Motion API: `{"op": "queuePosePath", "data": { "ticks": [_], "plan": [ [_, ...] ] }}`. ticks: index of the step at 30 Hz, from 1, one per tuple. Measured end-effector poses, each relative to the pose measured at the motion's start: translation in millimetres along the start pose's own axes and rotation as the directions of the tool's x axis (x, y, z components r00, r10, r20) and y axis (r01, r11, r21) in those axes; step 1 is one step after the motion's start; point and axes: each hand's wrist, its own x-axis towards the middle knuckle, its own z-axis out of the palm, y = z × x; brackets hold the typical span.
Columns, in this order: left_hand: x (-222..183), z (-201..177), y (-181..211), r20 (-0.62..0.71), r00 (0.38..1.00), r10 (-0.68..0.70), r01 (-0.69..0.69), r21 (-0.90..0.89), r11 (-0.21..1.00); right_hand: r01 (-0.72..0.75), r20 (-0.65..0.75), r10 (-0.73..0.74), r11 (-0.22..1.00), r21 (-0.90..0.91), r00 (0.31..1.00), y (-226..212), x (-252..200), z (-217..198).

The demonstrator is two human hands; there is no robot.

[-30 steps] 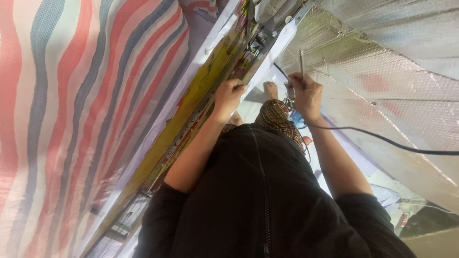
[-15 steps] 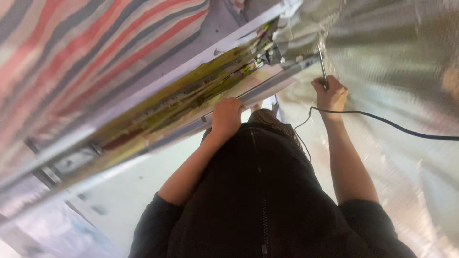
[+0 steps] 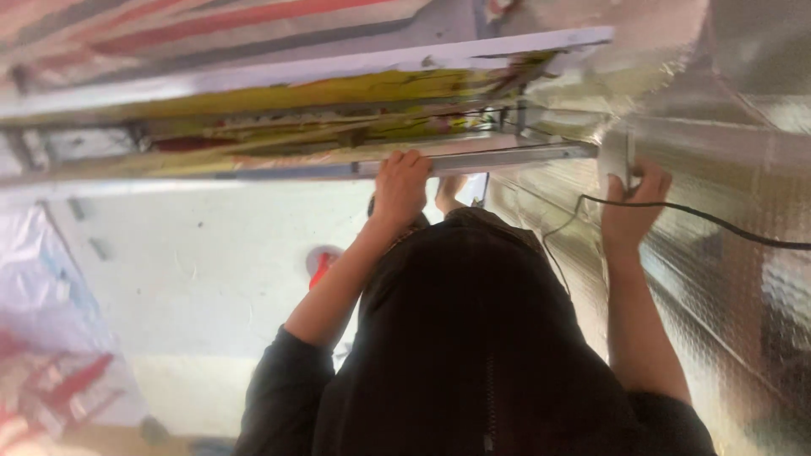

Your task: Assembling an illuminated sign by soldering components and securing the frame with tools.

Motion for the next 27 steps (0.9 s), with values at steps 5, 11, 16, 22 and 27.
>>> {"op": "queuePosePath", "data": {
  "ticks": [5,11,16,22,27],
  "plan": [
    [1,-13,15,0.104,0.985,-0.14,0.151,-0.105,0.983,0.099,0.275,-0.105,0.994,0.035,0.956,9,11,14],
    [-20,34,-1,-0.191,0.982,0.004,-0.024,-0.106,0.994,0.056,0.487,-0.204,0.952,0.3,0.849,-31,11,35],
    [-20,7,8,-0.216,0.976,0.006,-0.033,-0.123,0.992,0.035,0.49,-0.153,0.97,0.241,0.858,-27,8,42],
    [-18,-15,14,-0.256,0.966,0.041,-0.073,-0.117,0.99,-0.033,0.504,-0.08,0.977,0.21,0.86,-22,6,49],
    [-11,-9,6,-0.252,0.965,0.079,-0.11,-0.114,0.987,-0.177,0.532,0.05,0.966,0.19,0.845,-11,-1,47]
  ]
}}
